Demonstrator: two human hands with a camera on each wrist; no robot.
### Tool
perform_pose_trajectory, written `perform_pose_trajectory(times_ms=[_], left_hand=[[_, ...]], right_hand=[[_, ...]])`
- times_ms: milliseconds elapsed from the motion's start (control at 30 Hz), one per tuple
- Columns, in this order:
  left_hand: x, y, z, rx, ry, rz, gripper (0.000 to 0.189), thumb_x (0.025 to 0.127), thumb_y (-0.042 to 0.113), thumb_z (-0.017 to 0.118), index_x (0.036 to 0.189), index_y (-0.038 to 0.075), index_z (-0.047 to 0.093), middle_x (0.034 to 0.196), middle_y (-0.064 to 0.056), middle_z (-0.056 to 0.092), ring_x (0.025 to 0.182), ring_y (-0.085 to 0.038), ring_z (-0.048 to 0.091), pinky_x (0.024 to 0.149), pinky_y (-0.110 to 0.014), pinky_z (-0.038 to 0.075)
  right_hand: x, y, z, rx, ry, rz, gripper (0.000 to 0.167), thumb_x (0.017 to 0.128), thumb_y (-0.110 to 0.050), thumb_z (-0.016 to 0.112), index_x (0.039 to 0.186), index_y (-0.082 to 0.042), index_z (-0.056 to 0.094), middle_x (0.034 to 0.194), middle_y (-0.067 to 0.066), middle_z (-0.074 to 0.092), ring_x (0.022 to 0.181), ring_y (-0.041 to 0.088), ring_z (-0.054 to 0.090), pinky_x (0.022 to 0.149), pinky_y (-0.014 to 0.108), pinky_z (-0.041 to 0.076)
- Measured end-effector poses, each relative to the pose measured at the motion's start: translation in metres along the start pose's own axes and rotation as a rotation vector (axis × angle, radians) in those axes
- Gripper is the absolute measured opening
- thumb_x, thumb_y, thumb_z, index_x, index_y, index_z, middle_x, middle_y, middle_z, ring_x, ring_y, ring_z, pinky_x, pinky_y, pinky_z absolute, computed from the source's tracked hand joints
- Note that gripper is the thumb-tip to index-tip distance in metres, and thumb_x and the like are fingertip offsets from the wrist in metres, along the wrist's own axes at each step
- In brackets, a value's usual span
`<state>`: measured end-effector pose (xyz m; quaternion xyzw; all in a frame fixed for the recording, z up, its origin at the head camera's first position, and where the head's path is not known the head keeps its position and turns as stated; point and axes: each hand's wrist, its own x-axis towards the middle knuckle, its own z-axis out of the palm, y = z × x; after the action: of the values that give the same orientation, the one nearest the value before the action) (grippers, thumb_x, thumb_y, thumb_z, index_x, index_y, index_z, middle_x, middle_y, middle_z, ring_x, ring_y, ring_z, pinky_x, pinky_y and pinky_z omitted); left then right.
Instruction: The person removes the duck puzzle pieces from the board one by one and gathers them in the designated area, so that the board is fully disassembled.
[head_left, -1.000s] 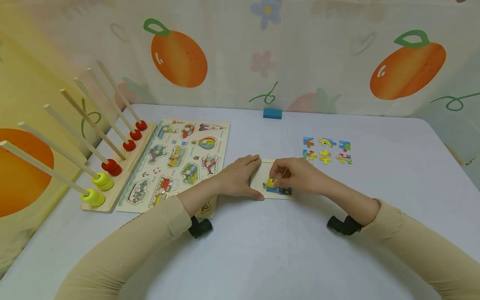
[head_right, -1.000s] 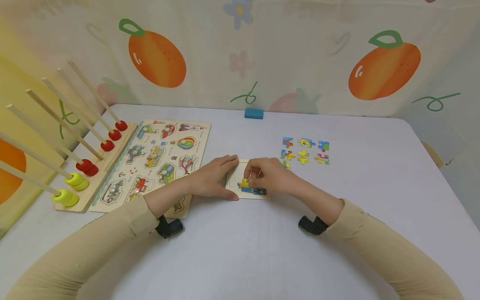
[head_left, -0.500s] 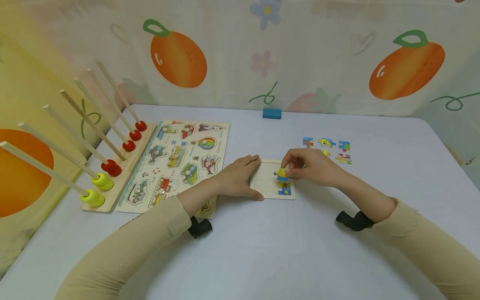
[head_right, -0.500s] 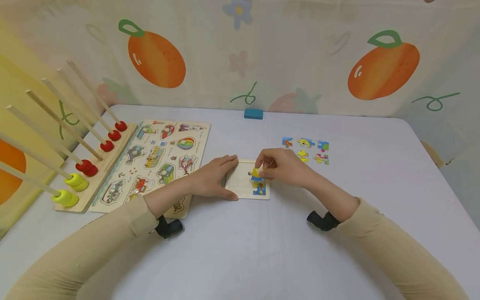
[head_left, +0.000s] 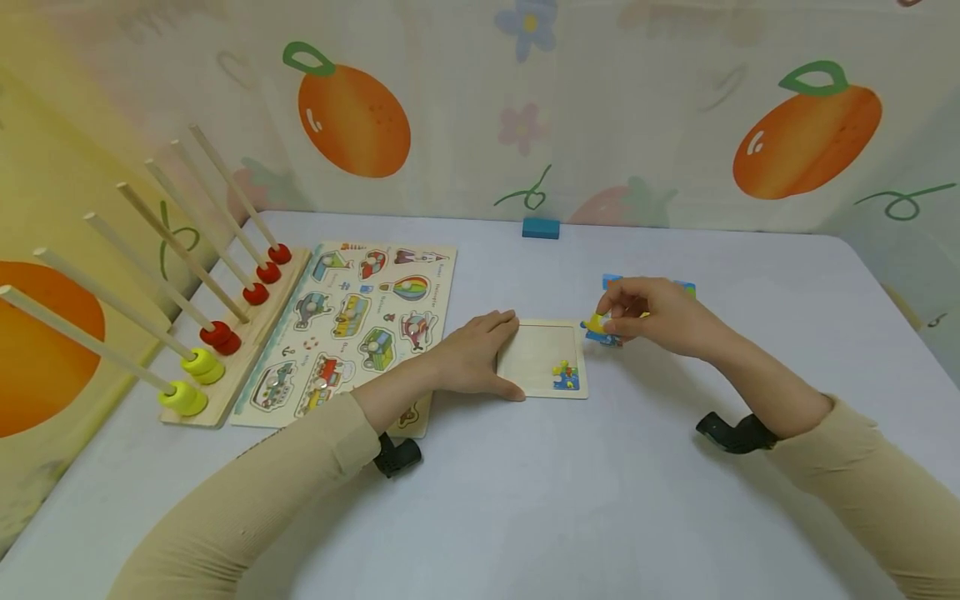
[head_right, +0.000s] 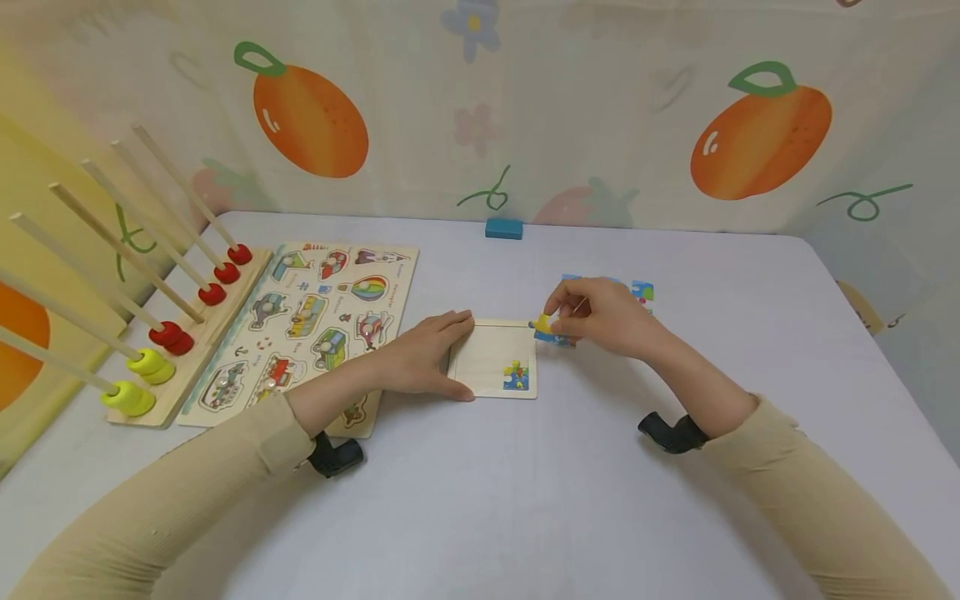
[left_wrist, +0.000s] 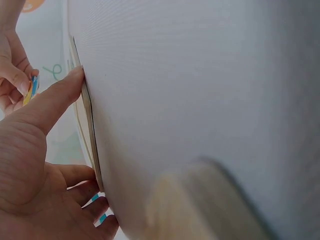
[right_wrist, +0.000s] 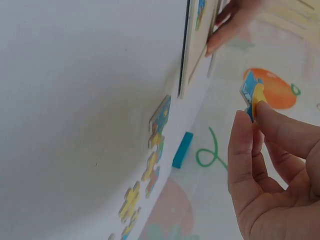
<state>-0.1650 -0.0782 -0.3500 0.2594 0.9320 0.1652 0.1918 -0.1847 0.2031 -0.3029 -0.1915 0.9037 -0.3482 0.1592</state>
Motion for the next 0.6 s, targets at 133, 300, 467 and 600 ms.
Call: perform_pose_trajectory(times_ms=[133, 300, 467, 600], left_hand=[[0.001, -0.002, 0.001, 0.005, 0.001, 0.002, 0.107, 0.079, 0.055, 0.076, 0.158, 0.005, 0.021, 0.167, -0.011, 0.018, 0.156, -0.031, 0.016, 0.128, -0.044, 0.019], [0.002, -0.002, 0.002, 0.005, 0.004, 0.007, 0.107, 0.08, 0.055, 0.076, 0.157, 0.005, 0.022, 0.167, -0.011, 0.018, 0.156, -0.032, 0.016, 0.128, -0.044, 0.019], [0.001, -0.001, 0.001, 0.005, 0.004, 0.01, 0.107, 0.08, 0.054, 0.076, 0.157, 0.005, 0.022, 0.167, -0.011, 0.018, 0.156, -0.032, 0.017, 0.128, -0.045, 0.02], [0.0, -0.001, 0.001, 0.005, 0.003, 0.009, 0.107, 0.08, 0.055, 0.075, 0.157, 0.005, 0.022, 0.167, -0.011, 0.018, 0.156, -0.032, 0.017, 0.128, -0.045, 0.02]], right_hand=[[-0.002, 0.005, -0.005, -0.003, 0.016, 0.007, 0.014, 0.092, -0.013, 0.068, 0.105, -0.008, 0.066, 0.095, 0.01, 0.061, 0.086, 0.018, 0.065, 0.078, 0.031, 0.062], [-0.005, 0.012, -0.009, -0.028, 0.029, 0.016, 0.016, 0.092, -0.016, 0.069, 0.106, -0.009, 0.067, 0.097, 0.009, 0.062, 0.086, 0.017, 0.068, 0.077, 0.029, 0.061], [-0.009, 0.019, -0.013, -0.036, 0.032, 0.034, 0.018, 0.093, -0.019, 0.069, 0.108, -0.01, 0.066, 0.094, 0.009, 0.065, 0.081, 0.017, 0.068, 0.075, 0.027, 0.06], [-0.012, 0.027, -0.017, -0.037, 0.036, 0.052, 0.019, 0.093, -0.018, 0.068, 0.109, -0.008, 0.065, 0.095, 0.01, 0.067, 0.081, 0.017, 0.069, 0.075, 0.024, 0.059]])
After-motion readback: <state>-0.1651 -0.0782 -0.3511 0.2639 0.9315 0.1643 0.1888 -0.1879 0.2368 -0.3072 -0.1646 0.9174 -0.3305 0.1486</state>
